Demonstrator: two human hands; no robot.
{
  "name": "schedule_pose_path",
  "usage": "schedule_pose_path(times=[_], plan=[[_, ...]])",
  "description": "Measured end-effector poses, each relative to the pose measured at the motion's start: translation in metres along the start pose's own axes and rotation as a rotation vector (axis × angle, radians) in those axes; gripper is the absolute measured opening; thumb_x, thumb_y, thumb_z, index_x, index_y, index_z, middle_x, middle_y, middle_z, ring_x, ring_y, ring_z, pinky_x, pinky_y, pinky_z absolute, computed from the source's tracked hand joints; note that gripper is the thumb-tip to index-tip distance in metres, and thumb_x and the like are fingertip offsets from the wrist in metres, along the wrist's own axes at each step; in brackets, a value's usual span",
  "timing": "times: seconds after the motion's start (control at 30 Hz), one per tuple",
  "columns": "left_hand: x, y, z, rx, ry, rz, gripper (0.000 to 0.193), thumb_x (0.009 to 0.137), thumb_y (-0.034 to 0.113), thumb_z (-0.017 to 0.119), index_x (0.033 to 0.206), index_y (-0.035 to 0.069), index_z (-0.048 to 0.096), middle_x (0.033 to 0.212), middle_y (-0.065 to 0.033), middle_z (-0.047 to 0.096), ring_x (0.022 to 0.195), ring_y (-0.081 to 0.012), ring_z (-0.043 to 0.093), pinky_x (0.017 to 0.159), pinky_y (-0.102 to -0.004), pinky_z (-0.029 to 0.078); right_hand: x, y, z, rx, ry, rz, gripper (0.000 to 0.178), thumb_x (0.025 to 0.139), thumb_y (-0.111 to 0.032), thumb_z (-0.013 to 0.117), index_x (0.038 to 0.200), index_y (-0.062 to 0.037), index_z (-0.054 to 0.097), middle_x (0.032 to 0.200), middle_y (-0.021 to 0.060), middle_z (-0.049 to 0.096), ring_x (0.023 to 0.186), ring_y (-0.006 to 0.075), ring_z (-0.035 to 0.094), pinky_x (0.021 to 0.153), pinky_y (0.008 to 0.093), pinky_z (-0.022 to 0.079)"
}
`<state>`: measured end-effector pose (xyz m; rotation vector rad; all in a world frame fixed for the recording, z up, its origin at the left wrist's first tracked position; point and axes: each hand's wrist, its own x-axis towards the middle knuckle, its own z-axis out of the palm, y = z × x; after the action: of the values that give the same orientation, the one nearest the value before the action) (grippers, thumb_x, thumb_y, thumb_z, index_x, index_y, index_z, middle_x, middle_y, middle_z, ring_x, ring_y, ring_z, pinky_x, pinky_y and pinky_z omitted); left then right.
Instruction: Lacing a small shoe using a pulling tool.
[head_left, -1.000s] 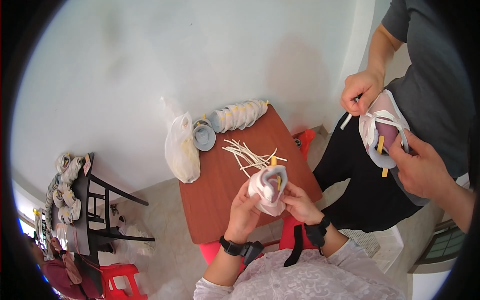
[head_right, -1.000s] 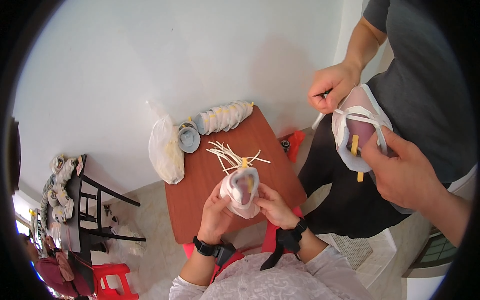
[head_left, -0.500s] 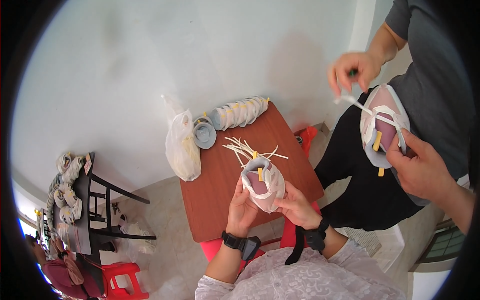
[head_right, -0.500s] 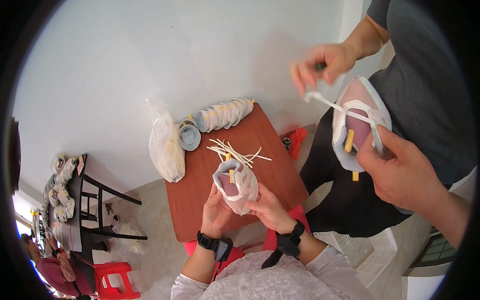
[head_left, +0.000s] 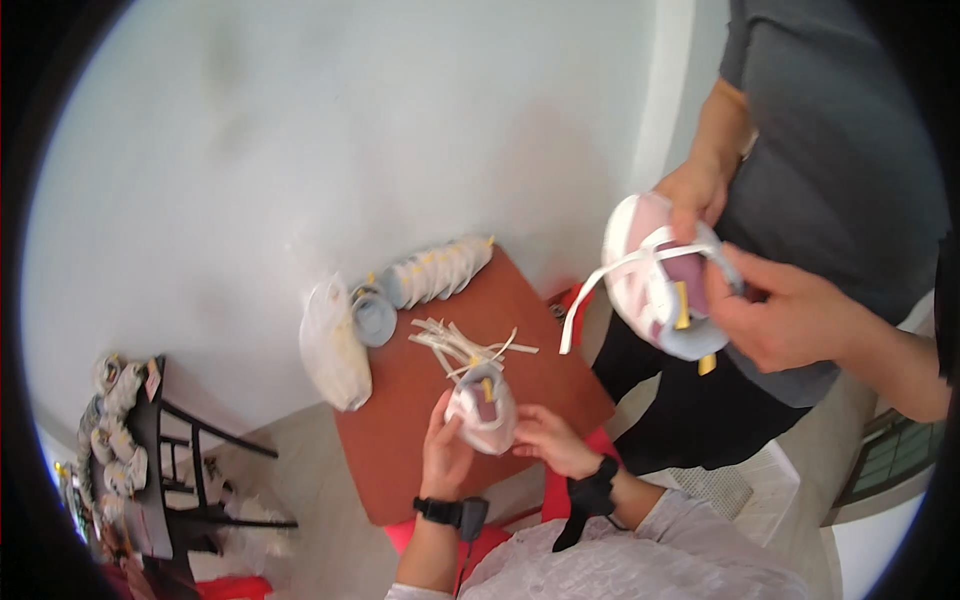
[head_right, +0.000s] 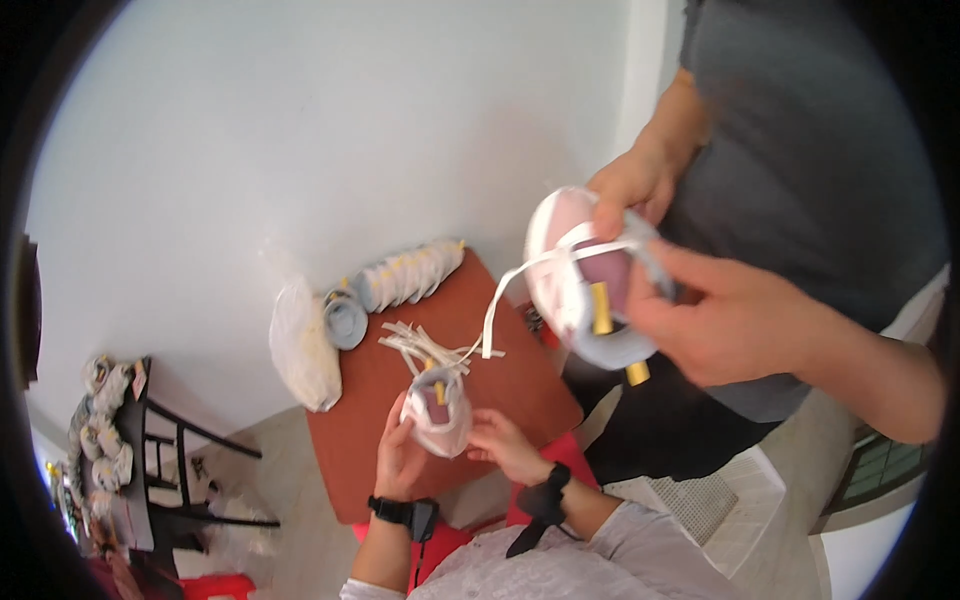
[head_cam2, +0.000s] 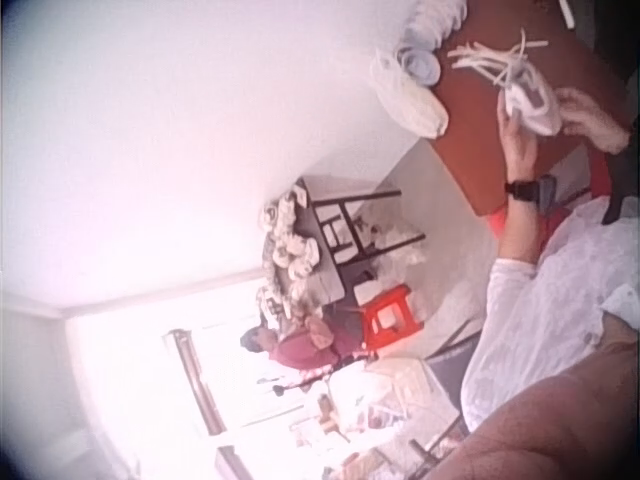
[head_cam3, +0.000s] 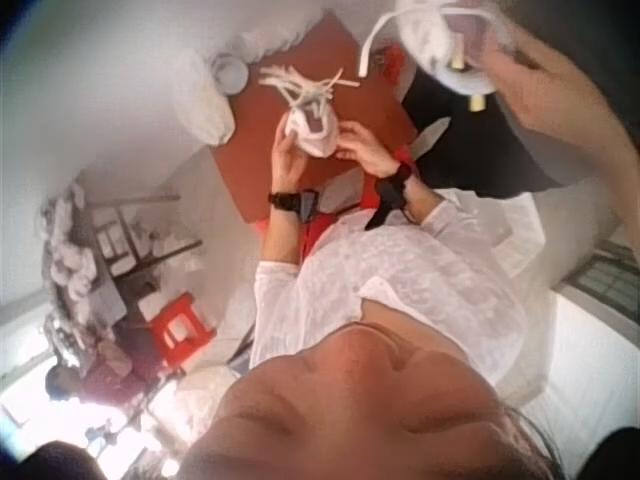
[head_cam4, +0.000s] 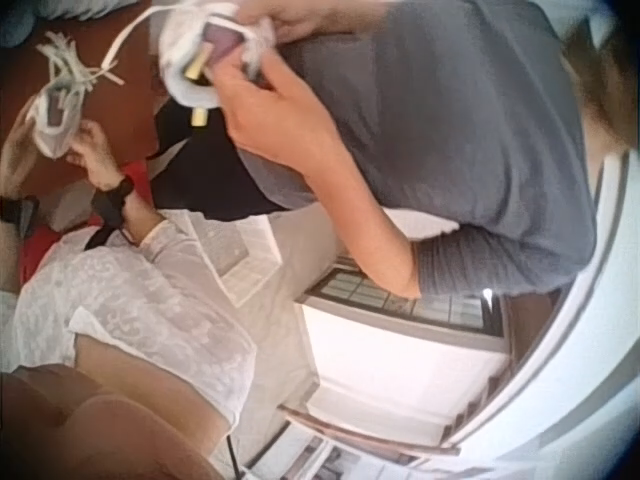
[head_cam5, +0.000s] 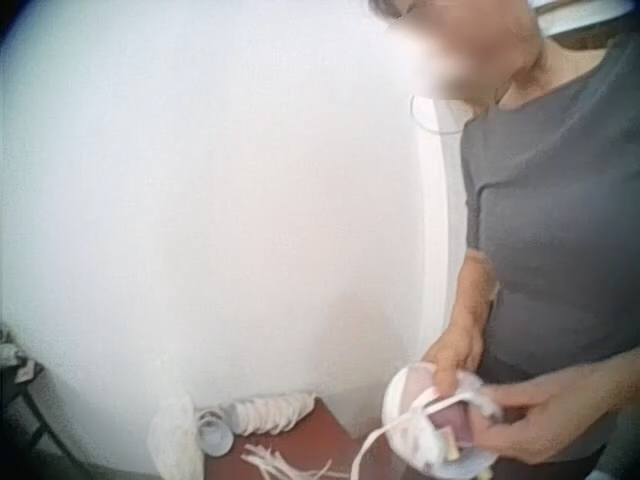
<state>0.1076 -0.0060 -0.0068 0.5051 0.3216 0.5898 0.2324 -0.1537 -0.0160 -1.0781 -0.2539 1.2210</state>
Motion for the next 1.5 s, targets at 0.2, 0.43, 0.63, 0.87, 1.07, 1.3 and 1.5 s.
schedule_pose_path(times=[0.2, 0.43, 0.63, 0.87, 1.07, 1.3, 1.5], plan=[[0.014, -0.017, -0.096, 0.054, 0.168, 0.001, 0.048, 0.088, -0.004, 0.047, 0.134, 0.008, 0.037, 0.131, -0.0119, 0.046, 0.121, -0.0266, 0.046, 0.103, -0.0445, 0.037, 0.010, 0.050, -0.044, -0.336, 0.106, 0.117, 0.032, 0.091, -0.022, 0.060, 0.118, -0.0069, 0.052, 0.105, 0.0033, 0.060, 0.093, 0.0136, 0.059, 0.076, 0.0264, 0.049], [0.009, -0.009, -0.116, 0.337, 0.315, -0.012, 0.040, 0.088, 0.000, 0.048, 0.127, 0.008, 0.043, 0.120, -0.0089, 0.053, 0.110, -0.0219, 0.053, 0.092, -0.0363, 0.045, 0.020, 0.086, -0.082, -0.473, 0.169, 0.169, 0.026, 0.091, -0.022, 0.058, 0.113, -0.0078, 0.055, 0.102, 0.0013, 0.060, 0.088, 0.0115, 0.059, 0.072, 0.0256, 0.048], [0.014, -0.008, -0.154, 1.007, 0.329, 0.325, 0.031, 0.088, 0.006, 0.056, 0.118, 0.001, 0.049, 0.102, -0.0096, 0.060, 0.091, -0.0169, 0.058, 0.077, -0.0286, 0.046, 0.026, 0.087, -0.084, -0.598, 0.158, 0.119, 0.024, 0.093, -0.021, 0.054, 0.111, -0.0050, 0.055, 0.098, 0.0040, 0.062, 0.079, 0.0121, 0.061, 0.067, 0.0267, 0.050], [0.005, -0.016, -0.155, 1.151, 0.381, 0.485, 0.026, 0.090, 0.007, 0.054, 0.114, -0.002, 0.051, 0.104, -0.0113, 0.058, 0.092, -0.0185, 0.057, 0.080, -0.0296, 0.046, 0.016, 0.082, -0.091, -0.695, 0.119, -0.031, 0.022, 0.095, -0.019, 0.050, 0.108, -0.0024, 0.056, 0.089, 0.0063, 0.064, 0.065, 0.0133, 0.064, 0.057, 0.0257, 0.050], [0.000, -0.026, -0.161, 1.126, 0.476, 0.602, 0.024, 0.092, 0.006, 0.049, 0.115, -0.003, 0.049, 0.103, -0.0120, 0.057, 0.095, -0.0196, 0.055, 0.084, -0.0303, 0.045, 0.015, 0.083, -0.089, -0.595, 0.111, -0.042, 0.022, 0.096, -0.020, 0.050, 0.104, -0.0018, 0.059, 0.082, 0.0066, 0.063, 0.060, 0.0135, 0.064, 0.054, 0.0251, 0.050], [-0.002, -0.029, -0.162, 1.146, 0.488, 0.633, 0.023, 0.095, 0.009, 0.047, 0.114, -0.003, 0.049, 0.101, -0.0118, 0.058, 0.094, -0.0202, 0.055, 0.085, -0.0299, 0.044, 0.017, 0.092, -0.091, -0.583, 0.125, -0.111, 0.021, 0.096, -0.019, 0.049, 0.102, -0.0012, 0.059, 0.081, 0.0071, 0.063, 0.058, 0.0139, 0.063, 0.052, 0.0252, 0.050], [-0.005, -0.030, -0.159, 1.222, 0.503, 0.618, 0.022, 0.095, 0.009, 0.046, 0.113, -0.003, 0.050, 0.102, -0.0115, 0.057, 0.095, -0.0202, 0.055, 0.086, -0.0301, 0.044, 0.016, 0.093, -0.092, -0.567, 0.126, -0.123, 0.019, 0.095, -0.018, 0.051, 0.102, -0.0018, 0.059, 0.080, 0.0069, 0.064, 0.056, 0.0136, 0.063, 0.050, 0.0253, 0.049]])
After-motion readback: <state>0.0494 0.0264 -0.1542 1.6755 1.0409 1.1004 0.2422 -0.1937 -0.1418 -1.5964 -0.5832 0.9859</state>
